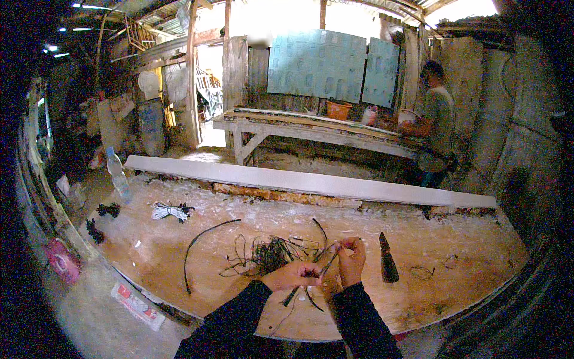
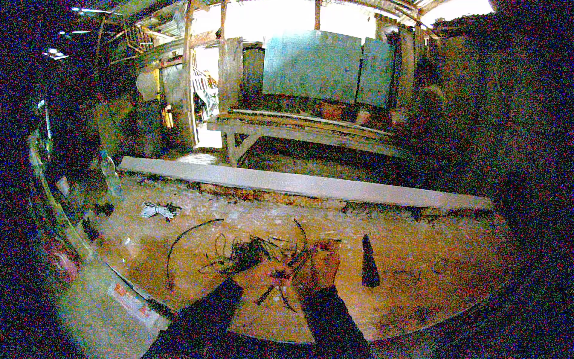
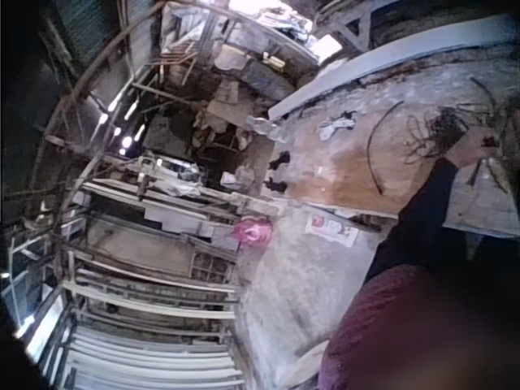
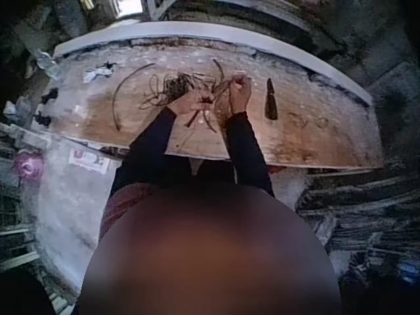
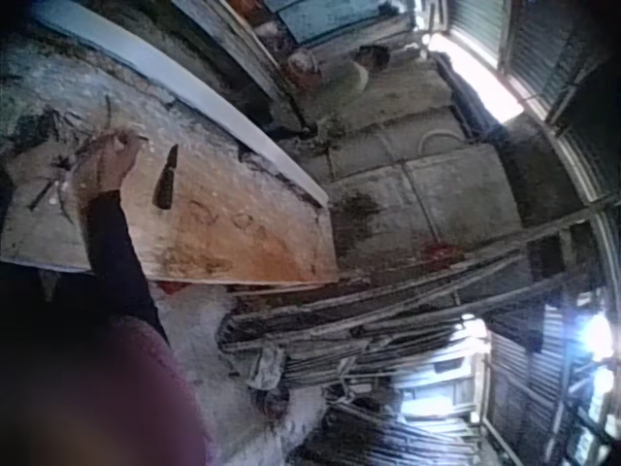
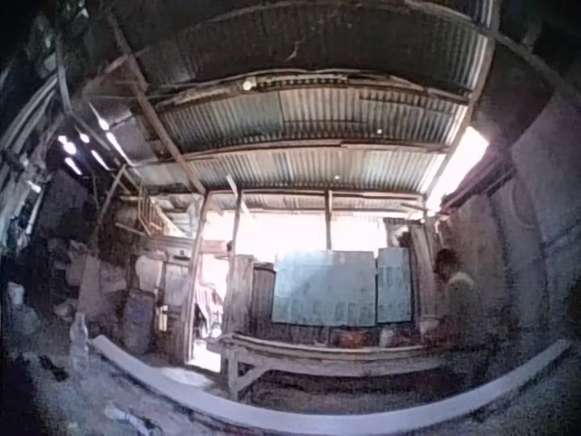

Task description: The person repeatedly picks up black cable ties and ties them by hand into small bundles on a wooden workbench. A second person works in the background at a separate bench. The camera wearer continues the same tying action throughout the clip.

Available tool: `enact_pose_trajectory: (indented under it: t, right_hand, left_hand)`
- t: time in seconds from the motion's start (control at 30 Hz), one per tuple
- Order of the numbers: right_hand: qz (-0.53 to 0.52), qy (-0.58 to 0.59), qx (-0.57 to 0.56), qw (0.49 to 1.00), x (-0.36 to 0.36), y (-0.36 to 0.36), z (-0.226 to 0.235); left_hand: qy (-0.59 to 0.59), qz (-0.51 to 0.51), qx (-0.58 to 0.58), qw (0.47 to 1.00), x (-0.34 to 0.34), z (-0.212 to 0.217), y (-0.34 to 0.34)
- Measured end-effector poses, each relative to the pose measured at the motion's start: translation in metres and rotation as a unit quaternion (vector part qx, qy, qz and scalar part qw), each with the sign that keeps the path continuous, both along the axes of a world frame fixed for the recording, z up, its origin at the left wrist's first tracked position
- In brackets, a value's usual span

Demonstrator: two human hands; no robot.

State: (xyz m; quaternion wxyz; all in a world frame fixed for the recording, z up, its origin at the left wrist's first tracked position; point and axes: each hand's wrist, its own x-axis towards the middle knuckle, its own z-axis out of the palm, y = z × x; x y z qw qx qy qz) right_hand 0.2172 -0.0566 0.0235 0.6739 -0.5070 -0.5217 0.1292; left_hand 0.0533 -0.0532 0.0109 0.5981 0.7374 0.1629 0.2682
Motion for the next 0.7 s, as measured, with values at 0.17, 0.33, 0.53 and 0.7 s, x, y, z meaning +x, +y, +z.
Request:
enact_pose_trajectory:
  t: [0.17,0.33,0.53,0.7]
  right_hand:
    - [-0.043,-0.111,0.037,0.992,-0.007,-0.002,0.002]
    - [-0.085,-0.235,0.018,0.968,-0.005,-0.003,-0.003]
    - [0.178,-0.022,-0.086,0.98,-0.007,-0.007,-0.005]
    - [0.395,0.012,-0.108,0.912,-0.018,-0.016,0.0]
  left_hand:
    - [0.018,0.098,0.05,0.994,-0.006,0.0,0.007]
    - [0.018,0.348,0.116,0.93,-0.014,0.005,0.014]
    - [-0.092,0.49,0.05,0.865,-0.024,0.005,0.024]
    - [-0.137,0.555,0.069,0.817,-0.028,-0.006,0.033]
